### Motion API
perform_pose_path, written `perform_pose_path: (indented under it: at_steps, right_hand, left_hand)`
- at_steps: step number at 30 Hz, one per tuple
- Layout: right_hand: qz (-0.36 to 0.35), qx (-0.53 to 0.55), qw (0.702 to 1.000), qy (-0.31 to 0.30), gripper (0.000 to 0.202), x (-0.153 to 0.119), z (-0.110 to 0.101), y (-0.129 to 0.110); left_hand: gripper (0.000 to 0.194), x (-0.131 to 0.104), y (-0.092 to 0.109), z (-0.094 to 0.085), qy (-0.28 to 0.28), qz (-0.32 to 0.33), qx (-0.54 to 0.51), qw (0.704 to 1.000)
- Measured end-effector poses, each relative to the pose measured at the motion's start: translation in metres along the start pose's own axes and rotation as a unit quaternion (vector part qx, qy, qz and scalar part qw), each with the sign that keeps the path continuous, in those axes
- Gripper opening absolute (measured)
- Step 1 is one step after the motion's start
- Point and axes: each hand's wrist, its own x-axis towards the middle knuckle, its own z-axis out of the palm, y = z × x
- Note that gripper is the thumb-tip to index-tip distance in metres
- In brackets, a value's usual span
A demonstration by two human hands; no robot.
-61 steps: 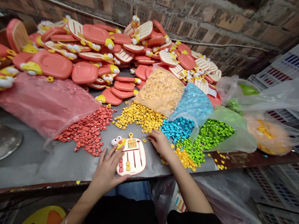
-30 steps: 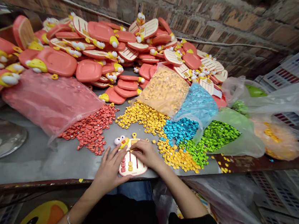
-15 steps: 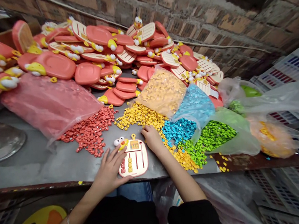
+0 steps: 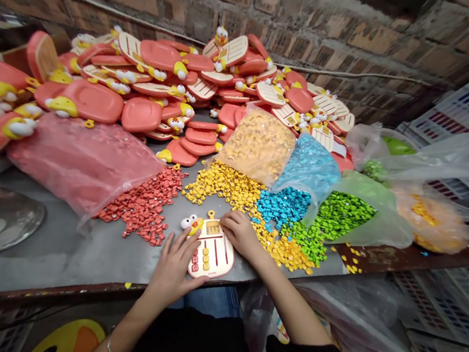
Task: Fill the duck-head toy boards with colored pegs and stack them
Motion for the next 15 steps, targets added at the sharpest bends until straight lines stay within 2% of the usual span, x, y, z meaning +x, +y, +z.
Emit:
perform_pose_path:
  at_steps: [3, 8, 12, 15]
  right_hand:
    - [-0.009, -0.017, 1.000, -0.003, 0.011, -0.006, -0.002, 0.001]
    - [-0.009, 0.056, 0.997, -0.057, 0.014, -0.015, -0.009, -0.004]
    - [-0.032, 0.083, 0.995, -0.042, 0.019, -0.012, 0.008, -0.009]
    - [-0.034, 0.103, 0.993, -0.047, 0.018, -0.006, 0.019, -0.018]
  left_hand:
    - [0.067, 0.000, 0.000, 0.000, 0.004, -0.004, -0.005, 1.000]
    - [0.067, -0.001, 0.001, 0.001, 0.001, -0.001, -0.001, 1.000]
    - [0.066, -0.001, 0.001, 0.002, 0.000, 0.012, 0.015, 1.000]
    - [0.073, -0.001, 0.000, 0.002, 0.000, 0.015, 0.023, 1.000]
